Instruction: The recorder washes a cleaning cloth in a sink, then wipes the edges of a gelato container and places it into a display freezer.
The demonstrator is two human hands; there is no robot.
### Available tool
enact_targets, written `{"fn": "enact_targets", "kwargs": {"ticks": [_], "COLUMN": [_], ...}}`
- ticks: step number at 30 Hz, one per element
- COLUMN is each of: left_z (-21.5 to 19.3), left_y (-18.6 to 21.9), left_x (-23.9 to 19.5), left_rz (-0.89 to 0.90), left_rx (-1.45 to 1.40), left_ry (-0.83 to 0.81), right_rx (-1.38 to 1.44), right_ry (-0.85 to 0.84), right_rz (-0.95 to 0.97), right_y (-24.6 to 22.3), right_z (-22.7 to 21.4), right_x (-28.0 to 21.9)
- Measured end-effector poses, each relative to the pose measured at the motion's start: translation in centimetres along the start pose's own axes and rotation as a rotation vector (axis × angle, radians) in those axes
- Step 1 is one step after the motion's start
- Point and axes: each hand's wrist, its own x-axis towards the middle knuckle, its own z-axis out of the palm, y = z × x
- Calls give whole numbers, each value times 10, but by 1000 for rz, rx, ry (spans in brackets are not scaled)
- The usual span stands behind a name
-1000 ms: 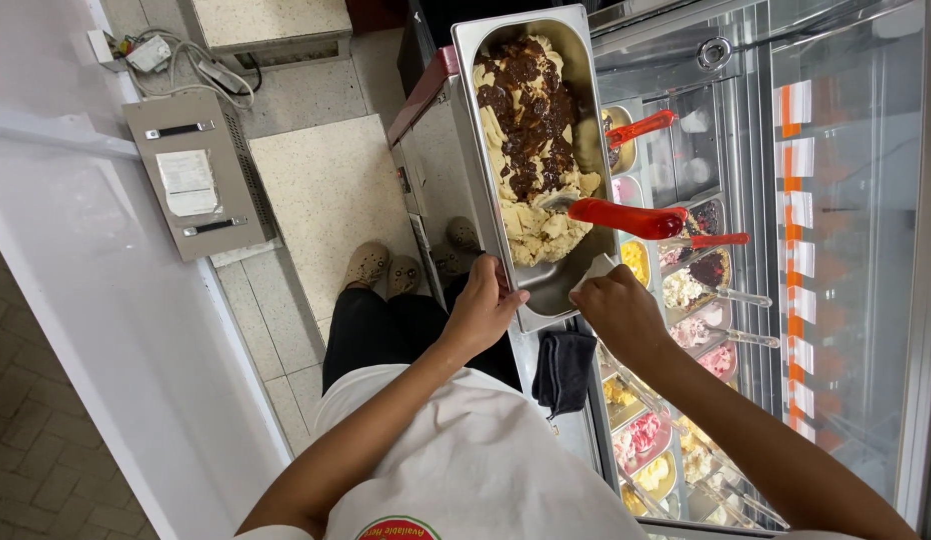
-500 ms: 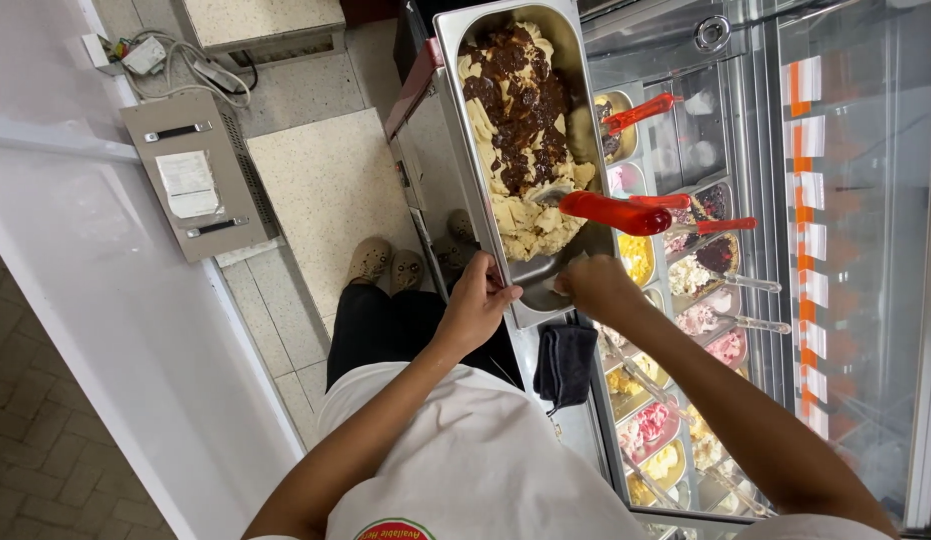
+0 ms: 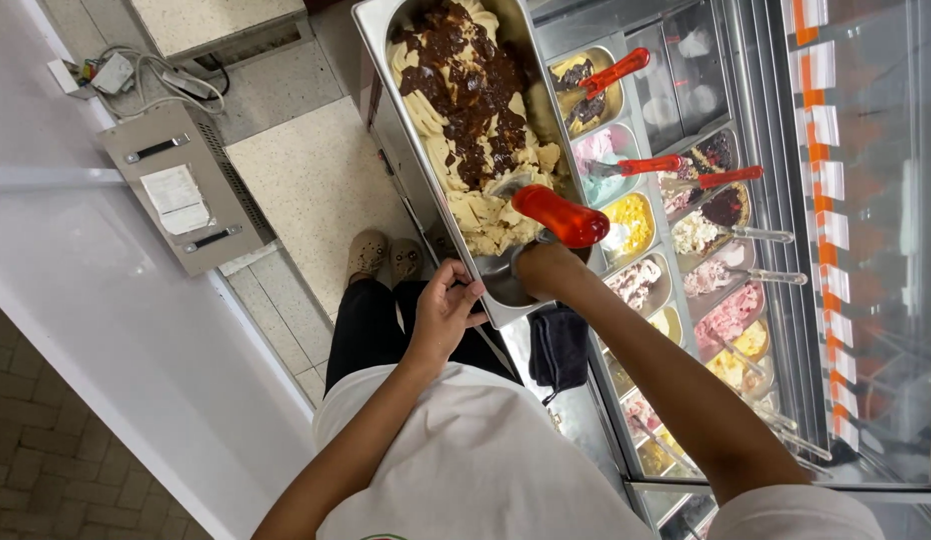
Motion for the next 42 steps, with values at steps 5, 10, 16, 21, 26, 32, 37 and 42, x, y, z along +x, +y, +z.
{"fn": "enact_targets", "kwargs": {"ticks": [5,10,16,21,26,32,37,42], "left_z": [2,3,5,5,10,7,1,2], "left_y": [3,-2,7,10,18,17,9,6], "left_x": [-3,-2,-5,-10,-11,-12,-10,-10], "left_rz": [-15,-34,-43,-47,-60,-76,-64,-39], "left_rx": [54,60,72,52,62,102,109,117], "left_ry": [48,71,70,77,84,127,154,177], "right_rx": [194,377,551,809,1308,751,437,307], "right_ry": [-35,-116,-117,-16,115,300,229,146], "right_rz": [22,0,11,-105,-177,190,57,-45], "right_y": [-12,-40,-43,-32,-7,-4,-15,-26], "right_z": [1,-40,-57,-51,-92,-76,-11,2], "right_x": [3,-13,-29,-49,-137,-144,-42,-3]}}
